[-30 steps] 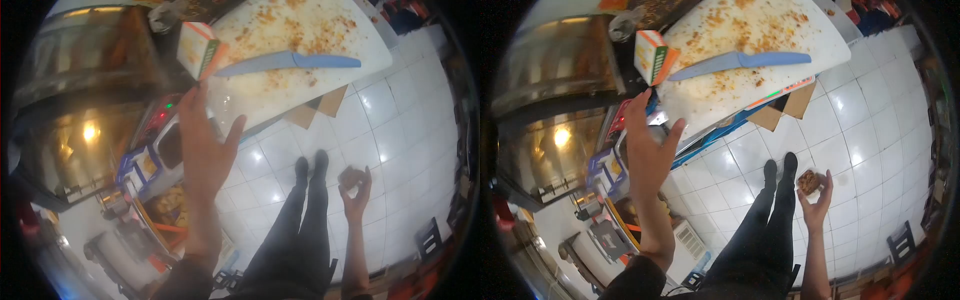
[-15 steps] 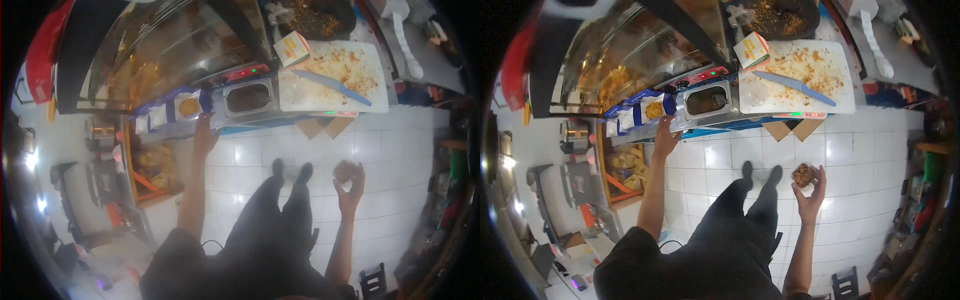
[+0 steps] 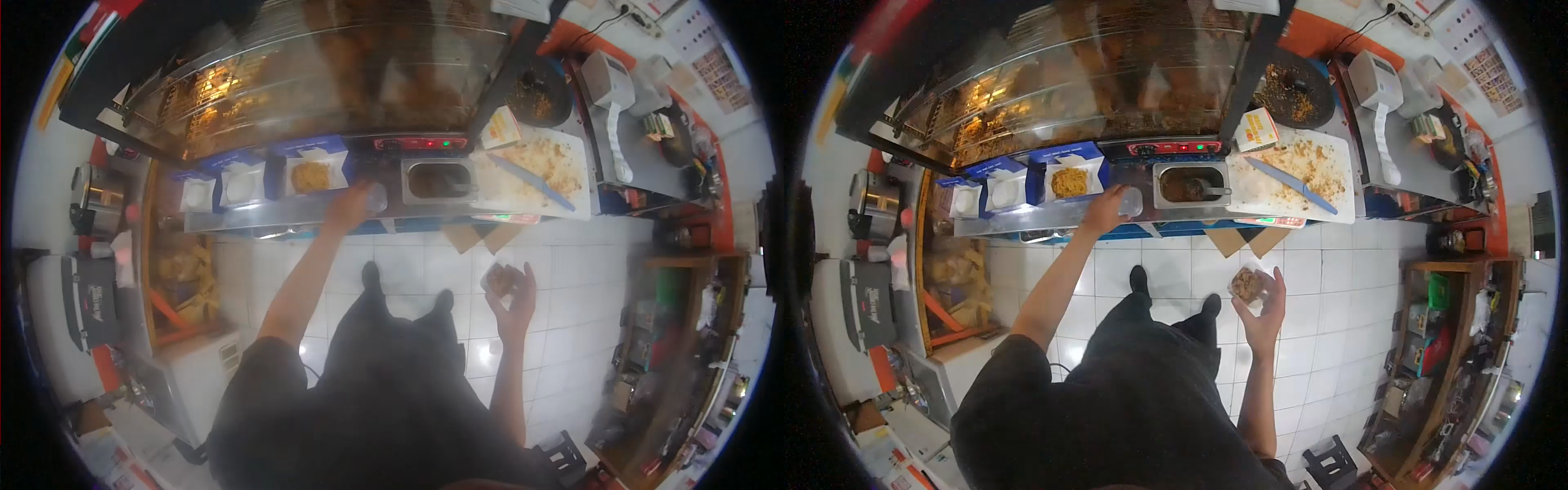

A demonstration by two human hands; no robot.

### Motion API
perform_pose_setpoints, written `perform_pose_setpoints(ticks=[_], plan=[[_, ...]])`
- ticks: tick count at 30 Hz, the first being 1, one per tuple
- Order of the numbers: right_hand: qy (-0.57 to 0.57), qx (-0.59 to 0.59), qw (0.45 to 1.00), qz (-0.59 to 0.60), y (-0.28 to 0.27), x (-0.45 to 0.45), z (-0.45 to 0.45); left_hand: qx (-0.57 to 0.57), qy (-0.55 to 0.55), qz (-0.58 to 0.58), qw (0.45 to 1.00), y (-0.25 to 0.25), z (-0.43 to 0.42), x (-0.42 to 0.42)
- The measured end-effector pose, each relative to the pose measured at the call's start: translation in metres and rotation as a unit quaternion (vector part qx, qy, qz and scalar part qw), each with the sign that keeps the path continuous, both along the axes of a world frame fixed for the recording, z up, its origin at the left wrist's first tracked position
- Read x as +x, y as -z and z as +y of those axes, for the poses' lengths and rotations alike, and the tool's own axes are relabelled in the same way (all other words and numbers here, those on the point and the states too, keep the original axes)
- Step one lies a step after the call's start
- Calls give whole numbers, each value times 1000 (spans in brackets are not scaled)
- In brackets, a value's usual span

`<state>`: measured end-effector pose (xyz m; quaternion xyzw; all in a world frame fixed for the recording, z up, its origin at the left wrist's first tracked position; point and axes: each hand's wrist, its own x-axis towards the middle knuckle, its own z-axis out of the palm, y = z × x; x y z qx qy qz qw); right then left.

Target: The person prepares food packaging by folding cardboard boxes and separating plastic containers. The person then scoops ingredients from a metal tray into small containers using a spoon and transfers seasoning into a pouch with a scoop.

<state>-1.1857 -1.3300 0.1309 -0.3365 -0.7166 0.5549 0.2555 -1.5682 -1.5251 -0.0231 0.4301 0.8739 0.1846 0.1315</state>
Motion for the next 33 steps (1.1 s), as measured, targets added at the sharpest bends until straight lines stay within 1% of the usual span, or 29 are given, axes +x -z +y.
perform_pose_setpoints(ticks=[3,5,6,9,11,15,16,17,18,20,21,23,25,27,28,30,31,33], plan=[[30,43,999,0,-6,-24,-28,6,10,-16,1000,4,-6,-7],[39,56,998,16,-7,-38,-43,73,82,4,994,7,-10,-16],[44,65,996,34,-9,-43,-53,74,88,1,993,9,-12,-17],[45,76,996,25,-17,-58,-75,50,110,21,992,9,-8,-23],[40,69,996,26,-17,-61,-83,-12,117,41,992,12,-3,-25],[40,53,997,34,-21,-72,-100,30,122,41,991,26,-3,-24],[41,54,997,29,-21,-72,-101,70,138,97,983,42,0,-26],[32,66,997,27,-21,-73,-102,109,152,153,970,47,0,-27],[24,78,996,26,-21,-75,-104,110,154,151,970,51,0,-30],[21,82,996,27,-22,-80,-108,101,148,104,978,46,0,-30],[15,86,996,30,-23,-82,-109,103,152,102,978,43,2,-30],[13,100,995,28,-26,-89,-110,23,130,23,991,23,5,-30],[12,112,993,25,-30,-93,-114,27,134,24,990,21,4,-31],[11,100,994,30,-34,-97,-117,33,140,28,989,19,6,-32],[17,100,994,31,-34,-98,-117,21,142,29,989,12,7,-33],[-2,142,990,19,-34,-98,-118,6,147,28,989,0,7,-31],[2,142,990,20,-33,-99,-119,-2,144,19,989,-4,9,-33],[10,90,995,40,-29,-100,-122,-13,145,10,989,-11,9,-35]])
